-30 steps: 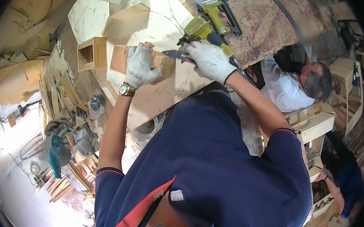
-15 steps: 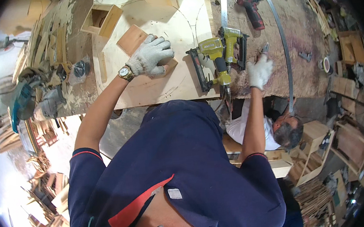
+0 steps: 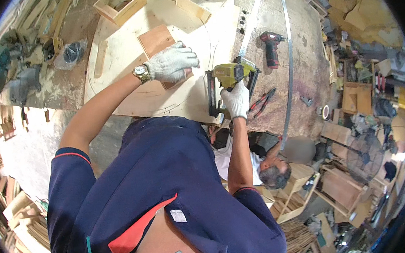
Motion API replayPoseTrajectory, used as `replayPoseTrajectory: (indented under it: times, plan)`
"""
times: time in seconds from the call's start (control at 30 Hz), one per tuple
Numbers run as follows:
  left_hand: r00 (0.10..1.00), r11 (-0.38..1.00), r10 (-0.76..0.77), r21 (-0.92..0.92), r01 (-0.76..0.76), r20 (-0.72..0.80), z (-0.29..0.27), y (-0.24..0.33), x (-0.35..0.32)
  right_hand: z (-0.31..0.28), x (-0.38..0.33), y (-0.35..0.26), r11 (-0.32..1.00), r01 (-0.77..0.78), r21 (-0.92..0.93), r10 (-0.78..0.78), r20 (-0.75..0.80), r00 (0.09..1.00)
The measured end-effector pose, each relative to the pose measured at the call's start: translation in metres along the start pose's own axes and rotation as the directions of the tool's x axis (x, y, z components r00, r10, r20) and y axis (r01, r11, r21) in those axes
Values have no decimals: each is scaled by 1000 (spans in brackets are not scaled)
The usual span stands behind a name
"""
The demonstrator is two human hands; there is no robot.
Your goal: The person cuts small wooden pieces using a miter saw, then assembles them into small box-like structures on a workbench. They use a nail gun to fasten the pieces together and a hammer to adjust joints. The process is repeated for multiple small boxes.
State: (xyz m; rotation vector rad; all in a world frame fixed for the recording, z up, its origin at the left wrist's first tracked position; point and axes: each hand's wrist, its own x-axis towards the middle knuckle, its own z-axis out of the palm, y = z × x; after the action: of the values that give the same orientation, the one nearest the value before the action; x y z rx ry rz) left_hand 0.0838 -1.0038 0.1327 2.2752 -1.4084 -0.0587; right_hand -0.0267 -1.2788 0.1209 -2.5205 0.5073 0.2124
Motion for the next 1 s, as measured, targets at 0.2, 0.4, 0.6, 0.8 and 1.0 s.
replayPoseTrajectory:
  times: [0.2, 0.4, 0.6, 0.8, 1.0]
  plan:
    - [979, 987, -155, 31, 161, -136, 12, 2, 1, -78, -59, -58, 971, 235, 29, -237, 59, 970]
    - [974, 975, -205, 70, 212, -101, 11, 6, 4, -110, -83, -109, 904, 90, 417, -227, 291, 929]
    - [983, 983, -173, 48, 176, -59, 8, 5, 3, -100, -79, -121, 947, 181, 266, -264, 323, 909]
    - [982, 983, -172, 46, 176, -78, 5, 5, 2, -94, -71, -125, 982, 189, 23, -186, 331, 925]
    - [983, 985, -161, 50, 166, -87, 6, 4, 2, -93, -78, -131, 960, 261, 104, -281, 336, 899]
